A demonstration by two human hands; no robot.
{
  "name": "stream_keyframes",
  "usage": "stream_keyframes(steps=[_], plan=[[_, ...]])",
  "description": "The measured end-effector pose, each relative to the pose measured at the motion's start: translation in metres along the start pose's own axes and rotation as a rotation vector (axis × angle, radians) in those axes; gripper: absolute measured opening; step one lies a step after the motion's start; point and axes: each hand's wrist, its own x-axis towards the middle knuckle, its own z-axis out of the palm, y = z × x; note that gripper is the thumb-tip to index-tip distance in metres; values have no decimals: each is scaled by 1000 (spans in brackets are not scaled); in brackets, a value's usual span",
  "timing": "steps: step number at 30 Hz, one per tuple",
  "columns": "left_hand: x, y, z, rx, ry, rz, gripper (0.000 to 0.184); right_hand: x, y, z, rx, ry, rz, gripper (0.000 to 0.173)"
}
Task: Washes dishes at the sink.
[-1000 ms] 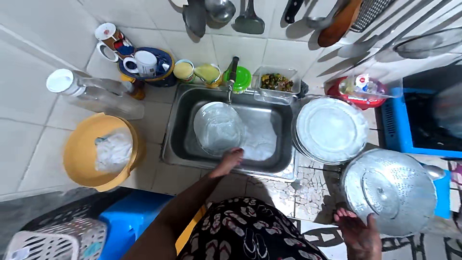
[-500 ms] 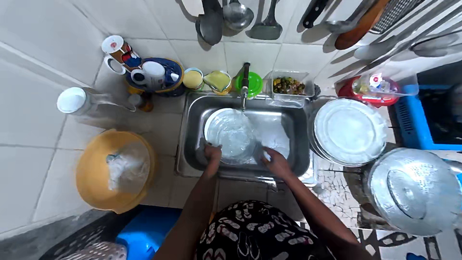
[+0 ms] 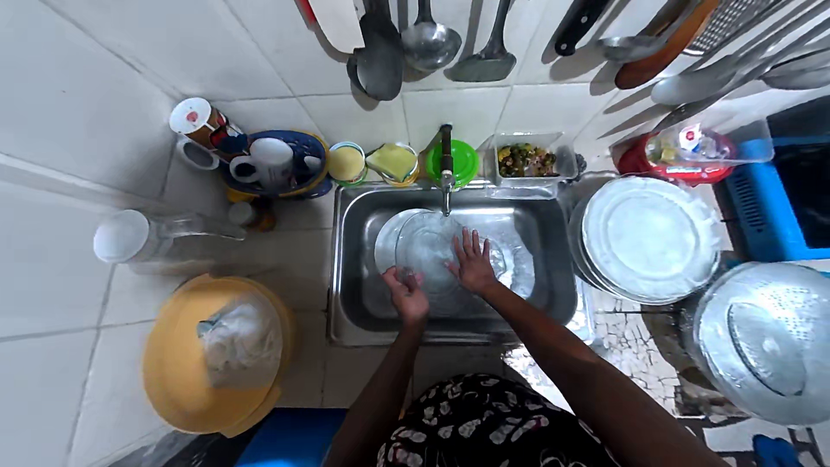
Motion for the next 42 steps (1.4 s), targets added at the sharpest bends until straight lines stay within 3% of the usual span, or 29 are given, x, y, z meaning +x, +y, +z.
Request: stream_keyframes(steps=[5,10,14,16,18,20,23,26,30,34,36,38,40,42], plan=[[18,10,-11,-83,-110,-132,39,19,8,-12,48,131,69,89],[54,-28,1,-232,-278,-282,48,52,-20,-6,51,247,53,96],[72,-43,17,-139,-315,-238,52,38,-54,-4,105,89,-356,70],[77,-43,23,-86,-300,-225,54,33,-48,-6,95,46,-600,59],[79,-38,28,-109,-317,-235,54,42,-28,-19,37,-18,-692,60],[80,-36,29,-143,-359,-246,55,50,-4,-29,-29,14,-574,68],[86,-37,28,-206,-410,-274,57,60,14,-15,-54,309,-191,84],[89,-35,34,-195,-394,-270,58,61,-18,6,55,362,37,83],[95,-32,38,-96,-288,-223,54,21,-64,23,216,174,-315,59],[107,-28,25,-180,-284,-207,51,-27,-20,23,65,-98,-669,67],[111,-29,14,-213,-294,-197,50,-40,22,19,44,-109,-622,71],[112,-27,7,-235,-308,-183,48,-33,52,1,49,-109,-429,73],[111,-26,6,-215,-335,-180,49,-12,65,-6,-54,-2,-298,71],[108,-27,11,-180,-370,-185,50,14,53,-3,-116,197,-165,80]])
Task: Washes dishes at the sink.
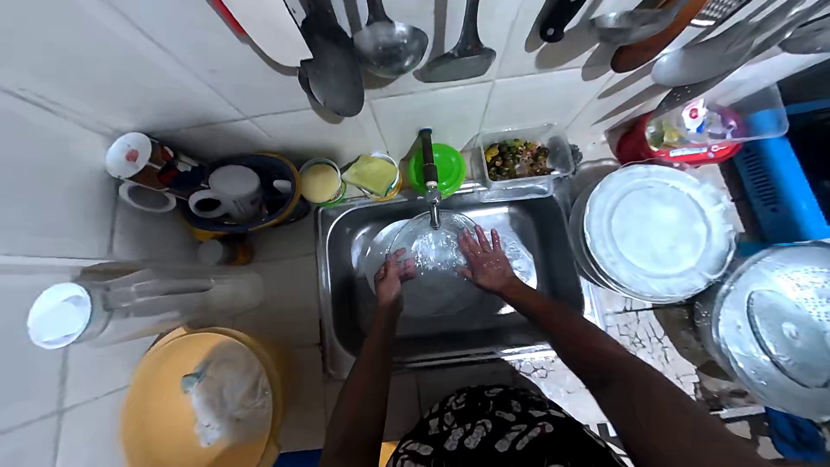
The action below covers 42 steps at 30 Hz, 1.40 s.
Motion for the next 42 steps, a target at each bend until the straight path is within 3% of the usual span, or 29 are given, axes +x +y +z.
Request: stream_keyframes(steps=[2,4,9,14,18,22,25,28,31,34,38,40,42], plan=[[1,-1,11,11,-11,-27,52,31,-25,6,-2,199,111,86],[2,-6,22,5,3,-45,52,50,-59,6,83,210,147,80],[4,-13,30,-17,39,-80,58,26,-112,8,363,-36,-205,58],[10,-23,23,-211,42,-147,60,-36,-76,5,344,-280,-474,65],[8,-23,20,-219,90,-116,58,-82,-11,-8,225,-319,-387,64],[6,-19,16,-173,77,-139,59,-58,40,-26,-21,-238,-146,61],[2,-21,21,-153,18,-203,61,-7,36,-22,-104,31,4,76],[-2,-25,35,-172,-16,-203,58,43,-4,-10,-42,235,44,82],[2,-35,40,-153,-30,-163,59,57,-59,-4,128,103,-20,69],[9,-34,37,-171,-58,-150,60,26,-91,-1,301,-106,-249,61],[22,-27,26,-204,-116,-153,42,-36,-60,-8,198,-275,-399,60],[29,-21,25,-145,-155,-169,42,-63,-29,-20,93,-195,-324,52],[35,-15,28,-53,-223,-197,40,-79,5,-35,3,31,-280,49]])
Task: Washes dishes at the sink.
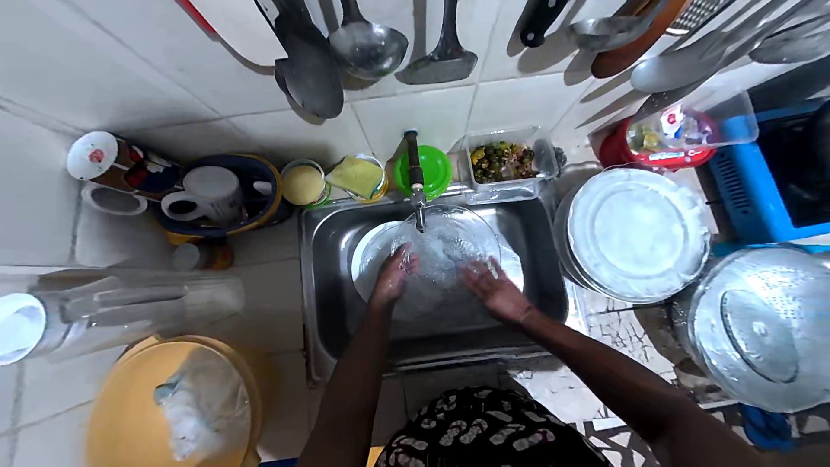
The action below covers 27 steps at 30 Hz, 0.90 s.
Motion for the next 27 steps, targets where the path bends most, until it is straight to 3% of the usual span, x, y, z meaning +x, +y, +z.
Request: stream_keyframes(steps=[3,6,8,10,12,14,16,18,23,27], plan=[[1,14,17,139,-117,-70,36,-22,14,-46,-18,133,-84,39],[-1,21,43,211,-290,-52,34,-38,-4,-90,-7,237,-205,30],[0,12,50,116,-443,-56,44,-46,-13,-115,58,285,-148,26],[-5,1,57,-86,-499,-119,49,-53,-17,-130,258,330,32,25],[-19,-1,65,-131,-426,-159,62,-56,-16,-133,592,377,311,20],[-26,0,66,-1,-322,-122,63,-48,-10,-123,1019,468,646,3],[-27,3,61,163,-183,-8,49,-30,-2,-99,1373,541,955,12],[-23,12,54,344,16,38,40,-11,4,-65,1578,524,1142,26],[-5,40,35,1076,383,134,63,52,-2,4,1897,429,1164,27],[9,37,58,1461,464,298,73,94,-13,26,1943,341,1067,28]])
